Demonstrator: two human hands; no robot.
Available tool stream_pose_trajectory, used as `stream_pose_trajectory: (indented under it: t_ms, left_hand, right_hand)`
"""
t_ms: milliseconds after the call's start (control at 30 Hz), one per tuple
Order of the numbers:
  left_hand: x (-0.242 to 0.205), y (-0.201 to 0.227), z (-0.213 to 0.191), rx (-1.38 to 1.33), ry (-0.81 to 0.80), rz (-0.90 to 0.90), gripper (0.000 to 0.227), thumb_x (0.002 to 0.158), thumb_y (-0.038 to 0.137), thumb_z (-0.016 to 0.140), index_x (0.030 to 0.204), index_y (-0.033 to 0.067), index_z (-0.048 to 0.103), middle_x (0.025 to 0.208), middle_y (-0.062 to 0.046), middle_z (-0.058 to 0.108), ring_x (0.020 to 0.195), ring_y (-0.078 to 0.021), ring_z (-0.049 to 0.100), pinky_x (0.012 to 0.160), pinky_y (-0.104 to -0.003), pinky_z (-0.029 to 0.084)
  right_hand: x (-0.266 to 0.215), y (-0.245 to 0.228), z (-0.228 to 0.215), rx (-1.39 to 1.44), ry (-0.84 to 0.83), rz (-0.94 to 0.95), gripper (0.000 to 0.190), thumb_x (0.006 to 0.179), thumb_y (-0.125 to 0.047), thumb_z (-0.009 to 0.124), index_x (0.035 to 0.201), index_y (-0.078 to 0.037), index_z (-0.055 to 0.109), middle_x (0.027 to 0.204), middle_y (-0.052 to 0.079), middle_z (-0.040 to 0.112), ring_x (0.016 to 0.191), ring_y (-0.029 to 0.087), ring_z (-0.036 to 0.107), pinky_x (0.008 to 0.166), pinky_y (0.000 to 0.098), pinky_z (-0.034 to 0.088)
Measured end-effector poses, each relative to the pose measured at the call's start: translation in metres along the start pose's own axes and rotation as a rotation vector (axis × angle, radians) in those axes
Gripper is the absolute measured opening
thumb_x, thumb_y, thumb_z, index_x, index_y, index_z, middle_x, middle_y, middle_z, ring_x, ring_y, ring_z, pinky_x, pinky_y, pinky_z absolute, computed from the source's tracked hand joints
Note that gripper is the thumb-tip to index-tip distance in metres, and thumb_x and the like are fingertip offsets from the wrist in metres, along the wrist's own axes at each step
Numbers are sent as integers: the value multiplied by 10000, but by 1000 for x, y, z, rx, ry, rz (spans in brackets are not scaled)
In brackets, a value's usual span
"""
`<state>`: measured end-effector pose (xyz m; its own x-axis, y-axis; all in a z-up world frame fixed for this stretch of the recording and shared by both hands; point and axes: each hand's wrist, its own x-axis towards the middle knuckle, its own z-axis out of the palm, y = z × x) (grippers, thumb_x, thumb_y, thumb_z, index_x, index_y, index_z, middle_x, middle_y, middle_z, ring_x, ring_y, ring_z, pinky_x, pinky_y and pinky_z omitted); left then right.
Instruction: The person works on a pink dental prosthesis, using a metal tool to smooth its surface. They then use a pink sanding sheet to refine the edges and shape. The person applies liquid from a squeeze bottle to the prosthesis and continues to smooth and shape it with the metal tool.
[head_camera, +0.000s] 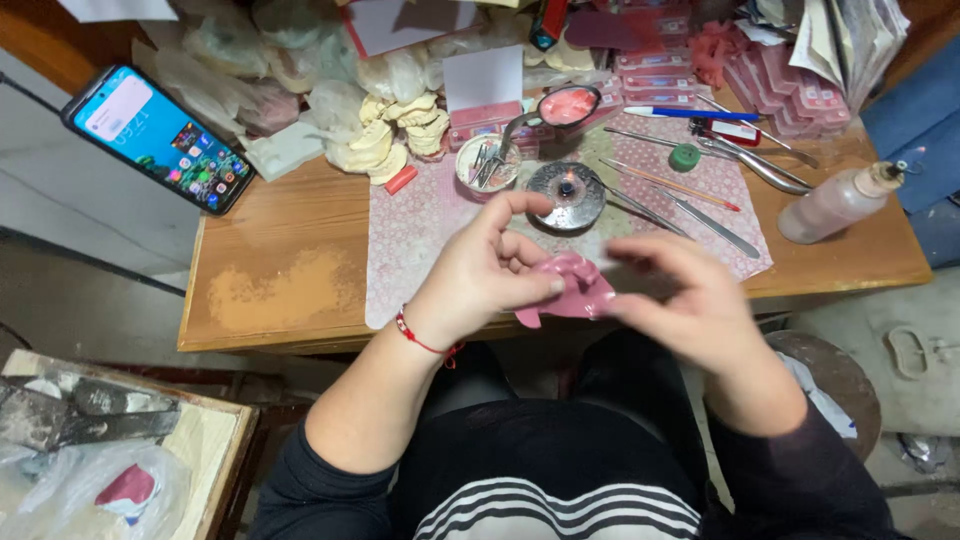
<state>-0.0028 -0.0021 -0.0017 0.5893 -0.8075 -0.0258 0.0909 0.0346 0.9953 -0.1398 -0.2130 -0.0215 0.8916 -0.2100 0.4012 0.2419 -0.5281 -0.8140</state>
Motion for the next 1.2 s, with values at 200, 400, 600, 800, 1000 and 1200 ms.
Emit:
stream_pose_trajectory:
  t_ms: [200,400,600,800,1000,1200]
  left_hand:
    - [-18,28,18,112,-7,1,706,775,66,826,1401,87,502,863,-136,747,668,-85,632,602,-200,569]
    - [-18,27,18,396,13,-55,642,793,142,750,1383,158,496,842,-75,769,615,-122,681,581,-249,573]
    - [-16,27,8,282,-31,-47,718,768,76,768,1413,100,453,837,-123,751,590,-145,659,569,-245,570]
    - [-23,30,13,950,269,342,580,811,279,820,1310,136,561,1081,-137,733,1001,-369,713,799,-515,565]
    - [-39,-17,43,1248,494,1085,278,1024,464,583,1082,247,748,1094,34,707,1166,-211,603,1071,-460,240]
    - [-33,-33,47,1235,641,1088,123,1020,339,653,1044,275,756,1049,67,730,1094,-169,638,1062,-475,238]
  right_hand:
    - [14,-10,14,144,-205,149,197,735,-174,908,872,-85,798,655,30,704,648,115,627,682,281,541]
    - [9,4,20,314,-230,286,159,797,-55,844,935,-18,772,662,72,748,635,101,671,607,265,576]
    - [-2,32,18,609,-299,411,286,711,22,900,954,29,750,748,50,740,687,102,722,659,280,635]
    - [-9,48,40,725,-104,467,266,745,48,851,968,38,708,747,65,731,676,109,723,671,260,610]
    - [-15,42,59,979,111,289,390,920,-52,726,1261,5,546,915,149,732,722,164,717,645,260,592]
    - [-20,14,70,1014,185,198,455,1003,-87,625,1404,-20,422,1032,150,720,789,155,708,669,258,583]
